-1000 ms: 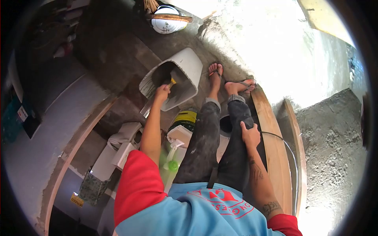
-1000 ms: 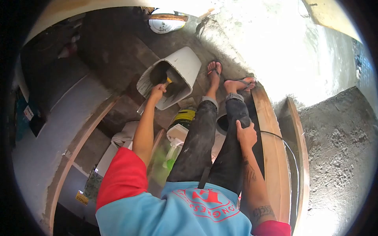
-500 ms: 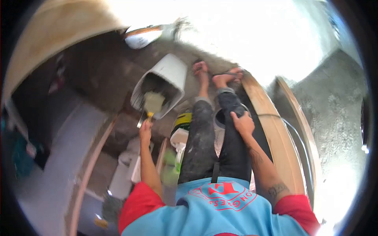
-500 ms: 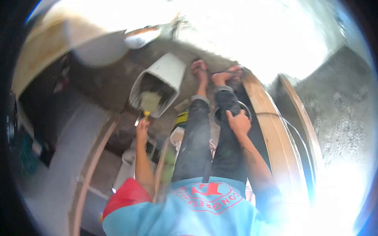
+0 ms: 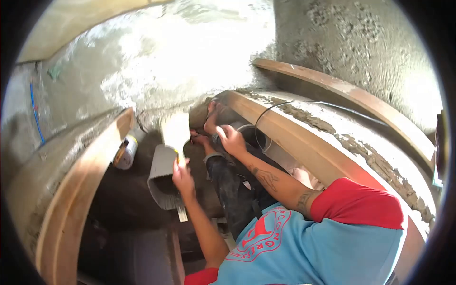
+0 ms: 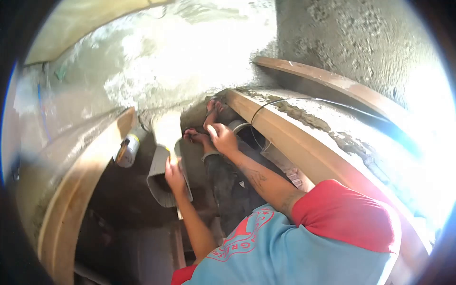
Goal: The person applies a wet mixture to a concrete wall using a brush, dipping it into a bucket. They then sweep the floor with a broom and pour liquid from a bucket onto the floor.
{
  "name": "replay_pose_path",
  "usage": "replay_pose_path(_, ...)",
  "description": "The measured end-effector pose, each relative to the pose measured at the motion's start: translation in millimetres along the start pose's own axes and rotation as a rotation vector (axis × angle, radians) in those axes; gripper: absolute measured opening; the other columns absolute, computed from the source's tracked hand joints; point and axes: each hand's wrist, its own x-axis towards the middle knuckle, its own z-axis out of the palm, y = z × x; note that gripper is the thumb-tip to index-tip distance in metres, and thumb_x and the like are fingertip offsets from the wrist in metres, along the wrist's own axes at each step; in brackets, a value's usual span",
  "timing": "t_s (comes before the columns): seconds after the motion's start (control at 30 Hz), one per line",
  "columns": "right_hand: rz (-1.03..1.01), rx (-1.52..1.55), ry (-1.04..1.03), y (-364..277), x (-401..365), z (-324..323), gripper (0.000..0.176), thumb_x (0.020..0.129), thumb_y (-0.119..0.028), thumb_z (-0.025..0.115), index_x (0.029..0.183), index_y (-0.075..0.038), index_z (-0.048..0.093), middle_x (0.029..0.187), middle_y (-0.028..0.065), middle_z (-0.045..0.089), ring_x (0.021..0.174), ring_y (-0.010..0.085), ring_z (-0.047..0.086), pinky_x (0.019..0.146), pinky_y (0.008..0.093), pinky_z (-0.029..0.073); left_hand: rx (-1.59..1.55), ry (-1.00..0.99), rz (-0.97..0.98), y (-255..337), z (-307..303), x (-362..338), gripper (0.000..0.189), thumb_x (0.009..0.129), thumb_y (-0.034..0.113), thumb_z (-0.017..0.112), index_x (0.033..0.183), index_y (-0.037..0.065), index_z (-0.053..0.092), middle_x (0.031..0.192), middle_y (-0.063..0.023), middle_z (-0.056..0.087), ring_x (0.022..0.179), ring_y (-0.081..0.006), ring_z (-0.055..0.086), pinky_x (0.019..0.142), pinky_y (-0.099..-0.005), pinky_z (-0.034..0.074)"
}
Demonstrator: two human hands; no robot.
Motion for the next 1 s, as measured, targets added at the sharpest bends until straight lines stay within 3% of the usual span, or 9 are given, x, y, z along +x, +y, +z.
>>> replay_pose_path(0.17,0.470,0.908,-0.087,-50,111,-25,0.055,0.087,-0.054,0.048,0.097,-0.002,0.059,0.095,0.0163,0.063,0.087,0.0249,0.061,0.074,0.0365,0.048,-0.156,-0.096,0.035,48,176,125,0.031,0.096,0.028,0.042,0.107,0.002,0.055,0.085,-0.0040,0.057,0.070,-0.0109,0.049,0.057,-0.0269,0.042)
replay_pose_path(0.43,0.340,0.709,0.015,-55,273,-137,0.024,0.086,-0.021,0.057,0.087,0.002,0.060,0.079,0.0102,0.063,0.068,0.0201,0.059,0.062,0.0328,0.048,0.609,-0.342,0.388,96,388,191,0.050,0.093,0.035,0.032,0.098,-0.004,0.061,0.097,-0.0289,0.061,0.097,-0.0397,0.057,0.082,-0.0413,0.045)
replay_pose_path(0.53,0.552,0.669,0.124,-14,326,-169,0.021,0.078,-0.020,0.061,0.079,0.001,0.065,0.079,0.0140,0.065,0.069,0.0211,0.062,0.061,0.0343,0.050,0.930,-0.521,0.354,130,381,173,0.053,0.092,0.041,0.031,0.103,-0.003,0.059,0.106,-0.0278,0.057,0.099,-0.0431,0.054,0.084,-0.0468,0.044)
replay_pose_path(0.67,0.194,-0.603,0.226,84,427,-211,0.025,0.073,-0.022,0.062,0.078,0.002,0.065,0.083,0.0186,0.065,0.070,0.0226,0.066,0.061,0.0337,0.053,0.628,-0.348,0.611,73,295,180,0.039,0.091,0.031,0.043,0.113,0.001,0.055,0.111,-0.0221,0.056,0.104,-0.0379,0.052,0.089,-0.0430,0.041)
replay_pose_path(0.7,0.500,-0.374,0.017,45,414,-233,0.022,0.071,-0.019,0.062,0.080,0.001,0.067,0.088,0.0182,0.066,0.074,0.0257,0.066,0.064,0.0337,0.053,0.682,-0.325,0.516,66,261,175,0.040,0.091,0.031,0.044,0.113,0.000,0.054,0.111,-0.0218,0.057,0.102,-0.0376,0.053,0.087,-0.0431,0.042)
replay_pose_path(0.8,-0.112,-1.465,-0.514,94,470,-264,0.019,0.065,-0.011,0.061,0.078,0.000,0.069,0.082,0.0172,0.067,0.076,0.0269,0.066,0.065,0.0360,0.053,0.986,-0.235,0.474,12,134,167,0.032,0.088,0.029,0.050,0.106,0.004,0.058,0.098,-0.0217,0.060,0.091,-0.0385,0.057,0.079,-0.0453,0.044)
replay_pose_path(0.83,0.044,-1.265,-0.294,107,485,-269,0.018,0.065,-0.010,0.060,0.077,0.000,0.069,0.081,0.0178,0.067,0.076,0.0275,0.066,0.066,0.0358,0.053,1.398,-0.200,0.650,24,111,142,0.036,0.087,0.030,0.052,0.108,0.001,0.057,0.094,-0.0201,0.061,0.086,-0.0390,0.058,0.078,-0.0456,0.044)
replay_pose_path(0.87,0.191,-1.058,-0.072,122,501,-275,0.017,0.064,-0.009,0.059,0.076,-0.001,0.069,0.080,0.0185,0.066,0.077,0.0280,0.066,0.067,0.0356,0.053,1.486,-0.176,0.243,31,91,128,0.041,0.086,0.028,0.054,0.115,-0.001,0.052,0.097,-0.0203,0.060,0.090,-0.0400,0.056,0.081,-0.0447,0.044)
replay_pose_path(1.0,0.327,-0.993,0.268,140,542,-285,0.029,0.073,-0.020,0.057,0.092,0.000,0.067,0.095,0.0197,0.065,0.091,0.0293,0.064,0.077,0.0363,0.052,1.182,0.059,-0.061,-2,47,87,0.042,0.088,0.025,0.050,0.116,-0.006,0.049,0.114,-0.0238,0.048,0.105,-0.0394,0.048,0.091,-0.0460,0.037)
